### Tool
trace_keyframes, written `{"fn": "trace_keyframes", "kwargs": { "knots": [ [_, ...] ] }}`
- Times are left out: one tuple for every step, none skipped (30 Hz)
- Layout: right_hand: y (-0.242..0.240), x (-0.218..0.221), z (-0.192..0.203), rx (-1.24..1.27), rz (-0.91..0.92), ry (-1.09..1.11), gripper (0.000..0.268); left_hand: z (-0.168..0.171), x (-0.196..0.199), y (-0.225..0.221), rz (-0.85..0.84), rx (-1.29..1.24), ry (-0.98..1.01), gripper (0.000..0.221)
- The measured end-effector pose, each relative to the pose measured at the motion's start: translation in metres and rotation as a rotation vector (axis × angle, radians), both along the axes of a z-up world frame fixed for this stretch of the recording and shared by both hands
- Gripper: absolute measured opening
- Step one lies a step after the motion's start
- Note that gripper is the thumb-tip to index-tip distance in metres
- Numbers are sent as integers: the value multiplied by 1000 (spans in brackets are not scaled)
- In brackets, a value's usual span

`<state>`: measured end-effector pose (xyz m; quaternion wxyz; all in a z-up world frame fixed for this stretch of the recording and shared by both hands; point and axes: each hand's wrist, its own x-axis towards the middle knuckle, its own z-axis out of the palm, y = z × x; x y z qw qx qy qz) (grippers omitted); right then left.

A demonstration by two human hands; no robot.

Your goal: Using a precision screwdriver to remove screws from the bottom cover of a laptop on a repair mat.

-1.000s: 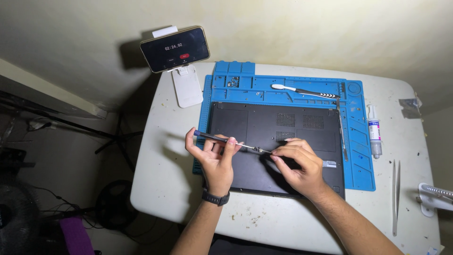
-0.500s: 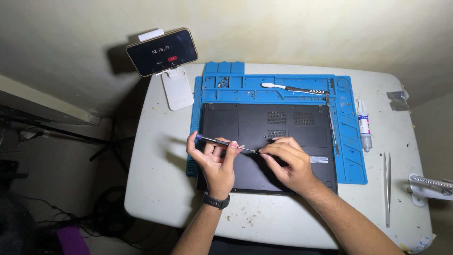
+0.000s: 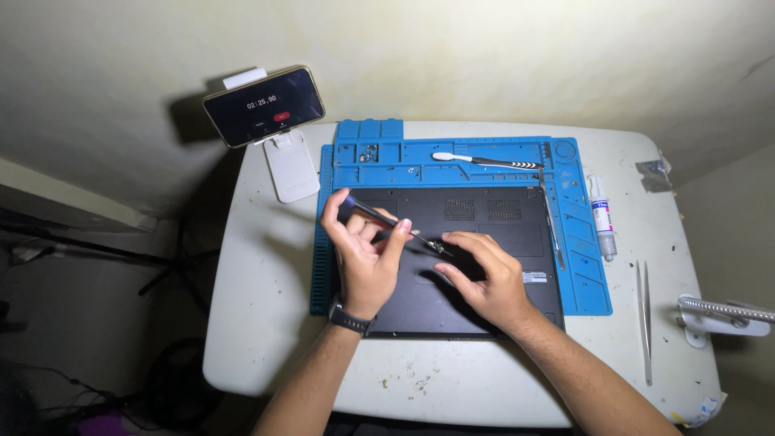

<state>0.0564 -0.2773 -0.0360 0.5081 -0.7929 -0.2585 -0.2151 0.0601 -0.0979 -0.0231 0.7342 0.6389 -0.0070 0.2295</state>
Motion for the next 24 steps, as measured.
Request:
{"fn": "trace_keyframes", "kwargs": {
  "knots": [
    [1,2,4,-18,-5,7,29,3,8,3,-55,22,-26,82],
    [2,4,9,-36,-11,15,32,7,15,7,-109,44,-53,81],
    [5,8,11,-36,-14,6,32,5,23,10,-112,45,-61,81],
    [7,12,14,-64,-9,9,35,4,30,13,-147,54,-74,81],
    [8,17,17,-95,-5,8,37,2,38,14,-181,62,-91,81],
    [10,20,21,-98,-9,-3,37,-4,41,15,-184,59,-102,81],
    [14,24,25,-140,9,54,33,-9,44,17,-176,52,-100,82],
    [17,27,28,-181,26,111,29,-15,48,18,-168,45,-97,83],
    [21,30,29,-183,21,108,29,-19,47,20,-173,43,-101,83],
    [24,33,29,-204,17,128,24,-24,47,21,-150,8,-87,83],
    [27,35,29,-228,19,153,20,-29,45,22,-122,-29,-67,82],
    [29,36,30,-234,18,155,20,-30,45,22,-122,-35,-66,82],
    [32,38,30,-238,9,152,17,-32,43,25,-100,-43,-59,83],
    [36,39,30,-242,1,148,15,-34,42,27,-79,-50,-53,83],
    [39,41,32,-237,4,144,15,-35,44,28,-75,-44,-57,83],
    [43,43,34,-259,-17,125,14,-36,46,29,-55,-57,-66,84],
    [45,41,36,-286,-37,117,13,-39,43,28,-34,-75,-64,85],
    [48,44,32,-285,-32,123,13,-39,42,31,-30,-74,-57,85],
    [50,48,28,-287,-54,149,10,-39,43,32,-17,-67,-65,84],
    [51,52,25,-289,-76,174,8,-39,44,33,-4,-60,-72,83],
    [51,54,25,-290,-74,172,8,-40,44,34,-2,-61,-73,83],
    [51,57,25,-265,-62,229,9,-40,45,35,-4,-67,-80,82],
    [51,59,26,-240,-51,286,10,-41,45,36,-8,-73,-85,82],
    [52,62,28,-242,-49,286,10,-39,46,37,-5,-74,-85,82]
  ]
}}
